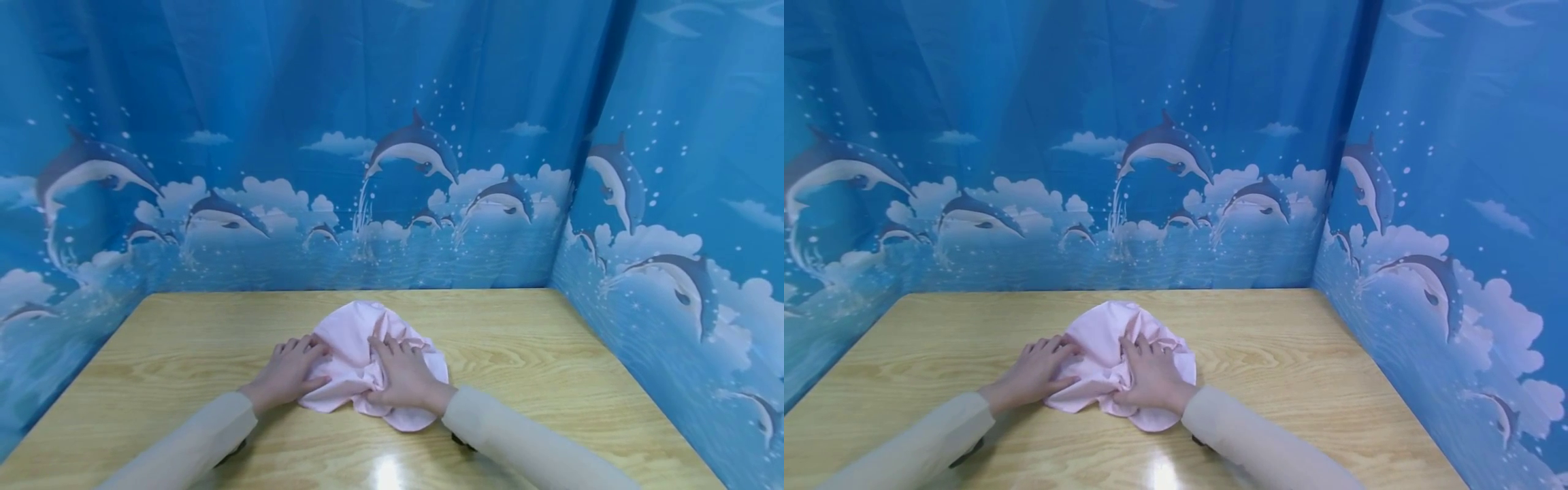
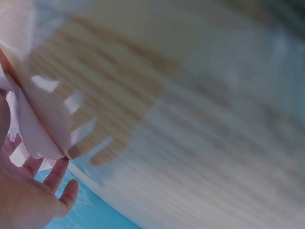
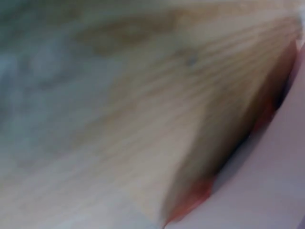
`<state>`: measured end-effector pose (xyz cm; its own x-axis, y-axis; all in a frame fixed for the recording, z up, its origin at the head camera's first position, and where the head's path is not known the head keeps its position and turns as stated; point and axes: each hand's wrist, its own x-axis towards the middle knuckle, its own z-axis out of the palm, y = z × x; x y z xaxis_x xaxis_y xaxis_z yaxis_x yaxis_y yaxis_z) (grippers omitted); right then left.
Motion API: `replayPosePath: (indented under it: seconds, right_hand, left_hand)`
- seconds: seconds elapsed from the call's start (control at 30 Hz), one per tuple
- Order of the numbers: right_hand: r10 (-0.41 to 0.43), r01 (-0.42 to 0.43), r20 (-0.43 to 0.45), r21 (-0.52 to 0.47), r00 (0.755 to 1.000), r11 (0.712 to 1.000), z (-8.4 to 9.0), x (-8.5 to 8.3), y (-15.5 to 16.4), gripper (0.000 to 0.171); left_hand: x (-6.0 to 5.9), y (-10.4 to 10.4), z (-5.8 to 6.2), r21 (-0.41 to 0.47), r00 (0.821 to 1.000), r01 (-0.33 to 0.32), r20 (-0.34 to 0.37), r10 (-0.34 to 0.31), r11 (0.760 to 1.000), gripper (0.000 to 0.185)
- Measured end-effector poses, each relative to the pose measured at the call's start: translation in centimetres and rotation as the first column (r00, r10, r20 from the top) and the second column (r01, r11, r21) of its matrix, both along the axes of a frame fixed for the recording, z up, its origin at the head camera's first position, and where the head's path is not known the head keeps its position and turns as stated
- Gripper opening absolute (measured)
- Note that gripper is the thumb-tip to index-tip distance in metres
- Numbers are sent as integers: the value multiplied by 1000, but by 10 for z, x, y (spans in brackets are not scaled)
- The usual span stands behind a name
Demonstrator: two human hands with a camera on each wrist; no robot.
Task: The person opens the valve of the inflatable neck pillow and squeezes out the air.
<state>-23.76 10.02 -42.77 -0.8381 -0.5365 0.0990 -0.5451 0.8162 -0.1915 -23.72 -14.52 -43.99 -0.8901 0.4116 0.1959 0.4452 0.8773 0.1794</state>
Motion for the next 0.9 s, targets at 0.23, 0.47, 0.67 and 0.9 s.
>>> replayPosePath:
  seconds: [0.23, 0.47, 0.67, 0.9]
  right_hand:
    - [-102, 102, -9, -29, 995, 994, 0, 9, 2, 83]
    - [-253, 253, -13, -38, 967, 967, 2, 19, -1, 100]
    - [-346, 348, 42, -44, 937, 937, 5, 22, 0, 109]
    - [-363, 373, 131, -60, 922, 926, 3, 19, 1, 107]
  left_hand:
    - [1, 0, 2, -8, 1000, -12, 23, 12, 1000, 45]
    - [2, 0, 4, -1, 999, -17, 29, 17, 1000, 45]
    - [1, 1, 4, 4, 999, -19, 43, 19, 1000, 45]
    - [0, 2, 3, -12, 999, -29, 45, 29, 1000, 46]
